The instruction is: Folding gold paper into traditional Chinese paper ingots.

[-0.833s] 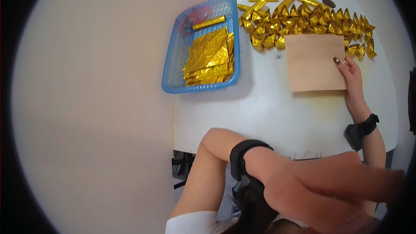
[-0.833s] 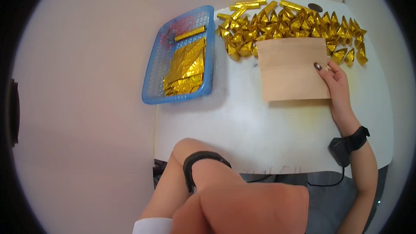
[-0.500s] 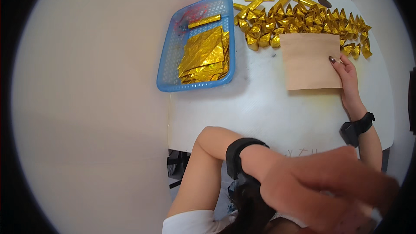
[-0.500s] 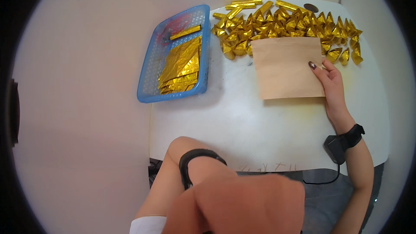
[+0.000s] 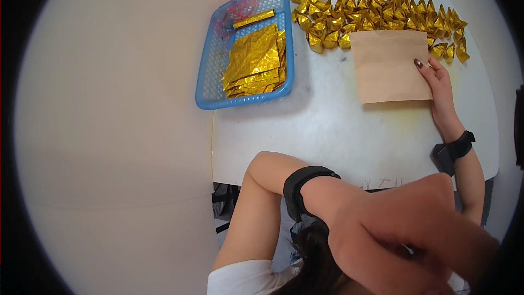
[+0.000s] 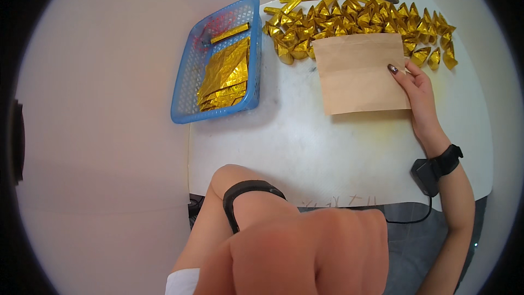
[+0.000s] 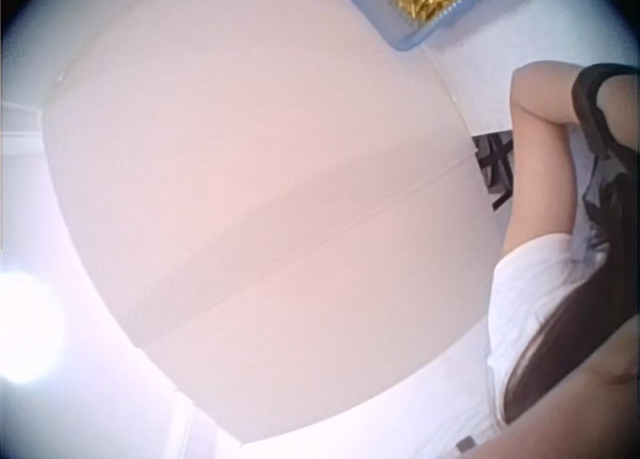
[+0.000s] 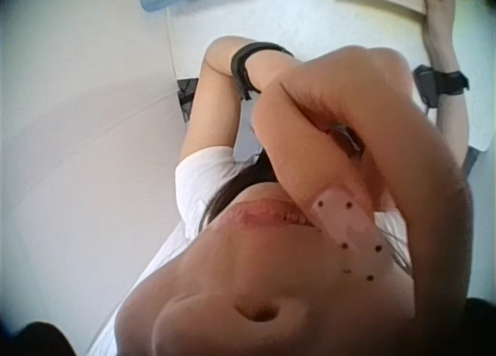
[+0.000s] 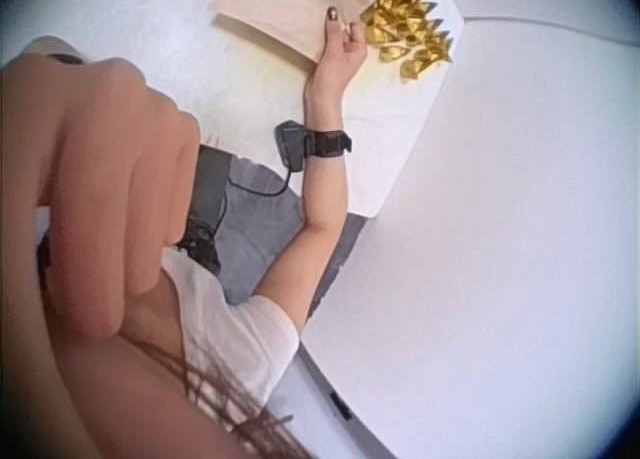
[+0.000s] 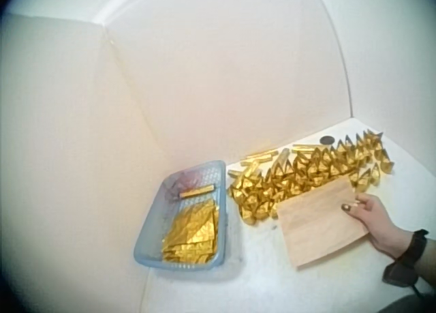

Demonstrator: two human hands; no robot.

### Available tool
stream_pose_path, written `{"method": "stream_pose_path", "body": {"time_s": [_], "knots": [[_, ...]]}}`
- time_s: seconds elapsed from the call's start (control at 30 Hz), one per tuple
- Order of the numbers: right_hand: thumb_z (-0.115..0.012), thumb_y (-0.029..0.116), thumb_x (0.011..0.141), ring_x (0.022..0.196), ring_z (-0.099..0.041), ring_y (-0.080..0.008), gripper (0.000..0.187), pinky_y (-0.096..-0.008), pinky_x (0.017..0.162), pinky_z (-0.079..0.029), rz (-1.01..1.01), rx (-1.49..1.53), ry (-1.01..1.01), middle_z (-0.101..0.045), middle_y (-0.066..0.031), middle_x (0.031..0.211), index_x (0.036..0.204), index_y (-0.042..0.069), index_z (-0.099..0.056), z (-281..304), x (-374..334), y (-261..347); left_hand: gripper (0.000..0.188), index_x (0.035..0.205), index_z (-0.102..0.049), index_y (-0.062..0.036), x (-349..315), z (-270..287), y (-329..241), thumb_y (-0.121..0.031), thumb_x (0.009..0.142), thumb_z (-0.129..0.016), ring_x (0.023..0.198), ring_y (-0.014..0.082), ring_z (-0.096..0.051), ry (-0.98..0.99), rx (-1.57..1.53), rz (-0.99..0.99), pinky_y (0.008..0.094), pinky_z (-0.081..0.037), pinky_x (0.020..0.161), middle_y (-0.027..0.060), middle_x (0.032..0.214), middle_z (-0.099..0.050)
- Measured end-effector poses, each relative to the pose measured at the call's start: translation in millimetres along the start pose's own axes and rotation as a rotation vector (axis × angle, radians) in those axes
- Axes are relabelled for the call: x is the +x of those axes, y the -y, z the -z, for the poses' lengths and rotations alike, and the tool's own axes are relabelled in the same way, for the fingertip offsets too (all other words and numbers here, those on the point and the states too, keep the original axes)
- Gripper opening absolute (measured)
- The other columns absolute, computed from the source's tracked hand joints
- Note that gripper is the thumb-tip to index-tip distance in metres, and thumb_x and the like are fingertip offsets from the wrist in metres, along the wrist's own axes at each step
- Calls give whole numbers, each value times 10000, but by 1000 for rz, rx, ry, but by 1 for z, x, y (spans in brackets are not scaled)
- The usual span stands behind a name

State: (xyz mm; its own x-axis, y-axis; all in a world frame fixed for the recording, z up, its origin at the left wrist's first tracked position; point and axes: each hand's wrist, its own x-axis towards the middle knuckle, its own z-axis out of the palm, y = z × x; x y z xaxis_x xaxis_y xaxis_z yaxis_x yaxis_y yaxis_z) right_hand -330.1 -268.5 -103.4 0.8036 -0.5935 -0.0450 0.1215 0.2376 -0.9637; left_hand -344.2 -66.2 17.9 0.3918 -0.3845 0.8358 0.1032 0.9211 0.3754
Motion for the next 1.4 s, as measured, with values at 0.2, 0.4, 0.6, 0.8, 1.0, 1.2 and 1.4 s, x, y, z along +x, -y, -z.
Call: {"method": "stream_pose_path", "body": {"time_s": [0.2,0.4,0.6,0.8,1.0,1.2,1.4], "knots": [[-573,135,913,795,-630,-67,294,-191,717,-479,-4,-47,12,-668,-42,949,1178,18,-526,11,1,0,229,593,-447,-22,14,-18,8,71,696,-630,444,117,-445,-485,82,-233,247,-335,402,197,679,-604],[-574,129,911,796,-630,-65,285,-190,704,-479,5,-31,-20,-672,-39,930,1172,21,-531,7,2,-2,191,617,-477,-21,15,-20,2,63,703,-625,472,114,-487,-475,341,-232,254,-361,414,162,676,-612],[-574,117,907,776,-634,-70,263,-191,692,-483,-5,-19,-12,-676,-40,906,1153,28,-547,11,1,0,51,758,-559,2,28,12,-6,-5,807,-571,486,116,-520,8,-63,220,223,-374,459,81,667,-626],[-584,108,899,783,-631,-81,291,-206,697,-491,8,27,-71,-672,-51,918,1171,20,-536,4,-1,-4,113,898,-607,8,38,47,-5,-94,852,-588,479,61,-506,256,-56,768,207,-376,455,32,698,-631],[-581,141,904,809,-634,-94,340,-220,713,-501,234,-20,60,-671,-76,955,1208,6,-512,13,-4,2,125,918,-608,-101,23,94,43,-210,865,-642,456,4,-372,-124,376,923,197,-230,414,-68,553,-475],[-591,147,902,726,-637,-73,277,-200,637,-485,39,61,18,-684,-53,881,1148,26,-550,10,1,2,193,888,-498,-139,-13,137,58,-190,848,-679,480,10,-324,-618,599,887,200,-222,433,-83,585,-400],[-595,146,901,758,-645,-79,277,-199,663,-498,57,70,0,-684,-58,896,1147,27,-548,16,1,1,292,971,-451,-115,-31,149,67,-197,840,-698,492,16,-355,-546,678,647,192,-264,425,-48,726,-468]]}}
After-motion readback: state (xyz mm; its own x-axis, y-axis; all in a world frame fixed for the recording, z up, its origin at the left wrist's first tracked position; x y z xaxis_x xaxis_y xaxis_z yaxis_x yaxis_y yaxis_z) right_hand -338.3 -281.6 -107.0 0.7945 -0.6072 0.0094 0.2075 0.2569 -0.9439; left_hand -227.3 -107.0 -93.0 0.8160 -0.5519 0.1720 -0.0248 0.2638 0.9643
